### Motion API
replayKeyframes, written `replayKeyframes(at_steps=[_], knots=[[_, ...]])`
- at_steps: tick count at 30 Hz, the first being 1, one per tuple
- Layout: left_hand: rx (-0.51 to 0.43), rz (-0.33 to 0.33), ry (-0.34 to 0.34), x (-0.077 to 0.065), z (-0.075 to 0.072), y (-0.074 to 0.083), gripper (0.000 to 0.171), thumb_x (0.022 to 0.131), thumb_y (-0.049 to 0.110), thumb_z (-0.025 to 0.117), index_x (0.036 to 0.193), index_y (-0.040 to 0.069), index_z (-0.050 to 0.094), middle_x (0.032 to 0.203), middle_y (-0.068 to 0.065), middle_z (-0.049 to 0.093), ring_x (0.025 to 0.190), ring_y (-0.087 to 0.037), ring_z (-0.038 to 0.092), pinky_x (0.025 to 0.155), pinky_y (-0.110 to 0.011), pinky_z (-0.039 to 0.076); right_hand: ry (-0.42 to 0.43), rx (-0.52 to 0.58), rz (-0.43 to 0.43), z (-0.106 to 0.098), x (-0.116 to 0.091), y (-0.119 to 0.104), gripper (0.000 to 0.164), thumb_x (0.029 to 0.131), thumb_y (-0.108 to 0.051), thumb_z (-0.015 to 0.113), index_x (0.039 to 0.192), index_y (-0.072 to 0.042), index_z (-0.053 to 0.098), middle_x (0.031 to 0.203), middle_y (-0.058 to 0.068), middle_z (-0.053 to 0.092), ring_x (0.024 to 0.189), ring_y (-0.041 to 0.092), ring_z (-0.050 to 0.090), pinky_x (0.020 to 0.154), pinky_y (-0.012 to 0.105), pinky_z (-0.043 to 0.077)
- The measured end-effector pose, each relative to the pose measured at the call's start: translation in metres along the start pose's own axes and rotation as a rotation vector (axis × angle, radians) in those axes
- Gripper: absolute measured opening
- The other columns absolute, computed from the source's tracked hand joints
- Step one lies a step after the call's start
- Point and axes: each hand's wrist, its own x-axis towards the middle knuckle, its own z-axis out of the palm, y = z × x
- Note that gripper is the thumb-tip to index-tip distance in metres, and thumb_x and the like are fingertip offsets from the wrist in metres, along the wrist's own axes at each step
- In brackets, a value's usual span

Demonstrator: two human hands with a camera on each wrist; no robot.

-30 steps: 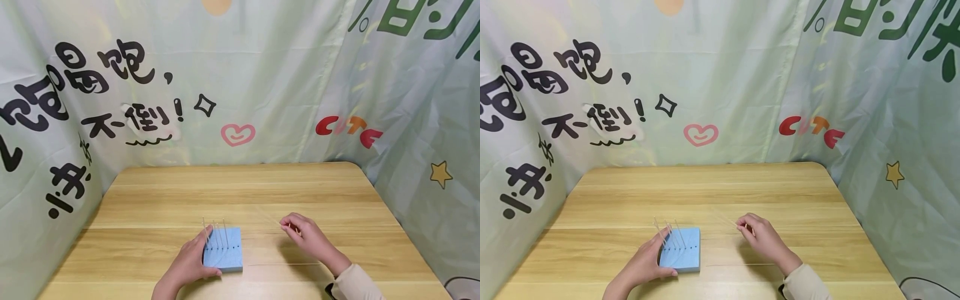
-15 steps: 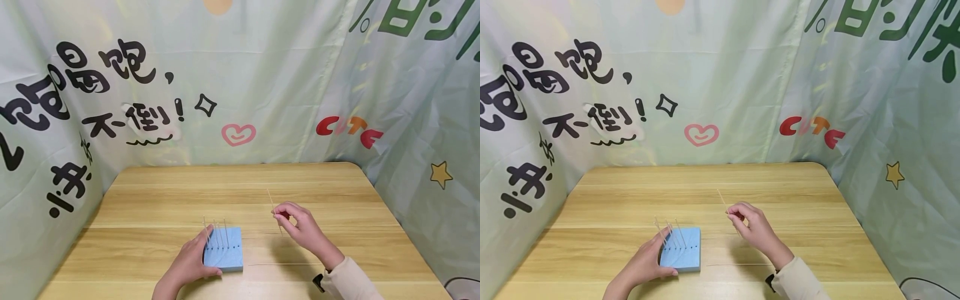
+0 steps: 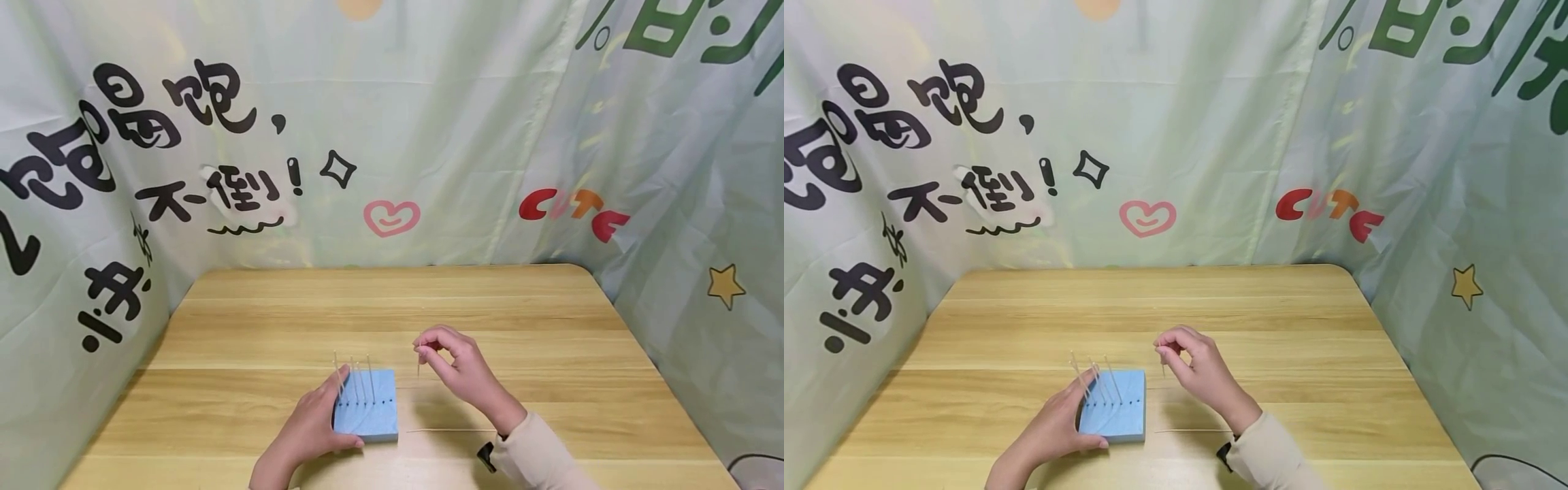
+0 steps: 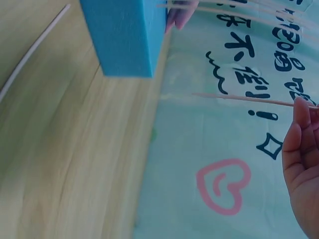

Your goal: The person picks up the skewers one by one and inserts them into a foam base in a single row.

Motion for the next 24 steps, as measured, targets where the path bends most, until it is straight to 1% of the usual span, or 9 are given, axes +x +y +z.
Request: replayKeyframes(at_steps=[2,5,7,9,12,14,20,24], knots=[[-0.001,-0.004,0.0,0.0,0.0,0.0,0.121,0.056,0.051,0.086,0.149,0.006,0.024,0.148,-0.017,0.035,0.13,-0.035,0.041,0.103,-0.058,0.032,-0.004,0.022,-0.004,0.007,0.001,0.0,0.023,0.083,0.014,0.061,0.095,-0.005,0.062,0.083,0.002,0.062,0.071,0.013,0.06,0.066,0.025,0.053],[-0.007,-0.008,-0.001,0.0,0.0,0.0,0.121,0.056,0.051,0.086,0.149,0.005,0.024,0.148,-0.018,0.036,0.13,-0.035,0.04,0.103,-0.058,0.032,-0.015,0.059,0.018,0.016,0.002,0.0,0.018,0.087,0.009,0.06,0.095,-0.007,0.062,0.085,-0.001,0.063,0.072,0.012,0.06,0.066,0.024,0.052],[-0.008,-0.007,-0.004,0.0,0.0,0.0,0.121,0.056,0.051,0.086,0.149,0.005,0.024,0.148,-0.018,0.036,0.129,-0.036,0.041,0.103,-0.058,0.032,-0.015,0.073,0.009,0.023,0.001,0.002,0.015,0.088,0.007,0.059,0.094,-0.007,0.062,0.084,-0.002,0.062,0.072,0.011,0.06,0.065,0.022,0.051],[-0.009,0.0,-0.002,0.0,0.0,-0.001,0.12,0.056,0.05,0.086,0.149,0.004,0.025,0.147,-0.019,0.037,0.129,-0.036,0.041,0.103,-0.057,0.032,-0.018,0.088,0.017,0.029,0.001,0.001,0.012,0.089,0.004,0.059,0.093,-0.007,0.062,0.083,-0.003,0.062,0.072,0.01,0.06,0.064,0.022,0.051],[-0.006,0.007,-0.002,0.0,0.0,-0.001,0.119,0.057,0.05,0.086,0.148,0.004,0.025,0.146,-0.019,0.038,0.128,-0.035,0.042,0.103,-0.057,0.033,-0.026,0.122,0.029,0.037,0.001,0.001,0.01,0.09,0.002,0.059,0.092,-0.007,0.062,0.082,0.001,0.062,0.071,0.01,0.06,0.064,0.023,0.051],[-0.006,0.011,-0.003,0.001,0.0,-0.002,0.119,0.057,0.049,0.086,0.148,0.004,0.026,0.146,-0.019,0.038,0.129,-0.035,0.042,0.103,-0.056,0.033,-0.032,0.141,0.057,0.04,0.001,-0.001,0.011,0.09,0.002,0.059,0.093,-0.007,0.062,0.081,0.003,0.063,0.071,0.01,0.061,0.065,0.024,0.052],[-0.013,0.012,-0.01,0.001,0.001,-0.002,0.119,0.057,0.049,0.086,0.149,0.004,0.025,0.148,-0.018,0.035,0.129,-0.036,0.041,0.103,-0.058,0.032,-0.035,0.151,0.074,0.047,-0.001,0.0,0.015,0.086,0.01,0.06,0.093,-0.003,0.062,0.079,0.007,0.063,0.068,0.016,0.061,0.064,0.026,0.053],[-0.017,-0.002,-0.023,0.001,0.0,-0.002,0.119,0.057,0.049,0.086,0.149,0.005,0.024,0.149,-0.017,0.034,0.13,-0.036,0.039,0.104,-0.058,0.031,-0.051,0.169,0.083,0.048,0.001,-0.009,0.014,0.085,0.014,0.058,0.091,0.001,0.061,0.079,0.011,0.062,0.066,0.021,0.061,0.061,0.027,0.053]])
